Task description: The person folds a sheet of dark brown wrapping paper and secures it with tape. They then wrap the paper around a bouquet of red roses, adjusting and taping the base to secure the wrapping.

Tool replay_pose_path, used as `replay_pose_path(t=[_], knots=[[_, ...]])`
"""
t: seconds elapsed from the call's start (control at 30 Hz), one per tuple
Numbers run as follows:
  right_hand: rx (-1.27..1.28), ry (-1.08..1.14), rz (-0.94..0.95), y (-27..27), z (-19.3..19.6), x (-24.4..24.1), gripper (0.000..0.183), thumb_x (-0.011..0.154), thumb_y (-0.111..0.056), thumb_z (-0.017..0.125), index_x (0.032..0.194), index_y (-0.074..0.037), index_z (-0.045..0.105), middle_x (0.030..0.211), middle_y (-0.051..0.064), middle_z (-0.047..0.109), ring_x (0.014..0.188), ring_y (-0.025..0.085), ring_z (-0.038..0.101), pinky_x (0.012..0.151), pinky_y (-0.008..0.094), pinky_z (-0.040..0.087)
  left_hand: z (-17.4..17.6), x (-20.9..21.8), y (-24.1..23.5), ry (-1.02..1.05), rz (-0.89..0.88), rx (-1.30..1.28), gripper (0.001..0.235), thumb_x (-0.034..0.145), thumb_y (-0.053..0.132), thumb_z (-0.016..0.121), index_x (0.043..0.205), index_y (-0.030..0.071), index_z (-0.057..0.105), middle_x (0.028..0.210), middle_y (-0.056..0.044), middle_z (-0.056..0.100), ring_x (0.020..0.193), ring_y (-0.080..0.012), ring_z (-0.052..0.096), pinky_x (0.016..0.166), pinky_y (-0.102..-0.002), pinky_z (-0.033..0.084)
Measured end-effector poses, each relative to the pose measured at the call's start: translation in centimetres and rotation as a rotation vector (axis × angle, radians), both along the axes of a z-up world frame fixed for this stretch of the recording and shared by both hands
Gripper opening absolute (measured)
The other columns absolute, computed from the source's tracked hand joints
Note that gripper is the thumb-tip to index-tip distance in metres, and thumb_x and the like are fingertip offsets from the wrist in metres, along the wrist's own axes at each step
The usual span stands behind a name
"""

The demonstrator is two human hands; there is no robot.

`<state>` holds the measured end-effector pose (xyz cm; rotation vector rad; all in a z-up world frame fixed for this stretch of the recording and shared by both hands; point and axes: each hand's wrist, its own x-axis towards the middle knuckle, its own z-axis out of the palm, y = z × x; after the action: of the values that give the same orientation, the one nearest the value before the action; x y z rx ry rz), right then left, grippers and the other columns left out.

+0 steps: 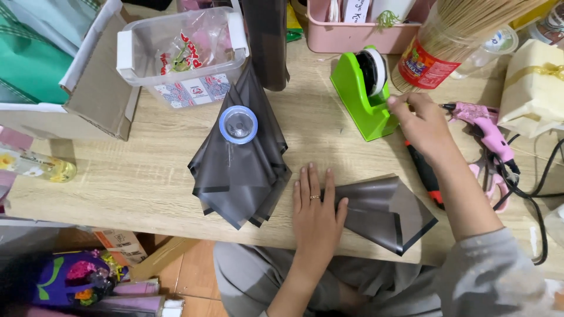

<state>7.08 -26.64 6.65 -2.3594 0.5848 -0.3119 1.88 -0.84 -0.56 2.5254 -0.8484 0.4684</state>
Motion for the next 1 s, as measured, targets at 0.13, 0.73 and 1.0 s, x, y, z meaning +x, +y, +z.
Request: replay_pose_path(t=[0.13, 0.73, 1.0], knots=[[0.257, -0.051, -0.086, 0.5, 0.0, 0.8, 0.024, 0.096, -0.035, 0.064, 0.096, -0.013, 0.073, 0.108, 0.002, 0.067, 0.098, 0.014, 0.059, 0.087, 0.029, 0.041, 0.1, 0.0, 0.1, 0.000, -0.004, -0.006, 0.057, 0.103, 0.036, 0.052, 0.150, 0.004, 0.046, 0.157, -0.028, 0.036, 0.148, -0.0406, 0.033, 0.121, -0.050, 0.027], [-0.196, -0.366, 0.049, 0.5, -3.2, -3.4, 0.016, 0.102, -0.015, 0.068, 0.091, -0.004, 0.064, 0.102, 0.013, 0.065, 0.100, 0.029, 0.059, 0.090, 0.044, 0.042, 0.3, -0.1, 0.1, -0.001, 0.009, 0.019, 0.058, 0.104, 0.037, 0.050, 0.151, 0.004, 0.043, 0.158, -0.025, 0.035, 0.149, -0.0383, 0.032, 0.122, -0.049, 0.027], [0.137, -0.109, 0.031, 4.5, 0.5, -8.3, 0.017, 0.101, -0.024, 0.066, 0.101, -0.007, 0.069, 0.089, 0.003, 0.069, 0.073, 0.012, 0.053, 0.069, 0.027, 0.042, 0.1, -0.1, 0.0, 0.003, 0.013, 0.019, 0.059, 0.104, 0.038, 0.051, 0.152, 0.005, 0.042, 0.158, -0.026, 0.036, 0.149, -0.0384, 0.032, 0.122, -0.049, 0.027]])
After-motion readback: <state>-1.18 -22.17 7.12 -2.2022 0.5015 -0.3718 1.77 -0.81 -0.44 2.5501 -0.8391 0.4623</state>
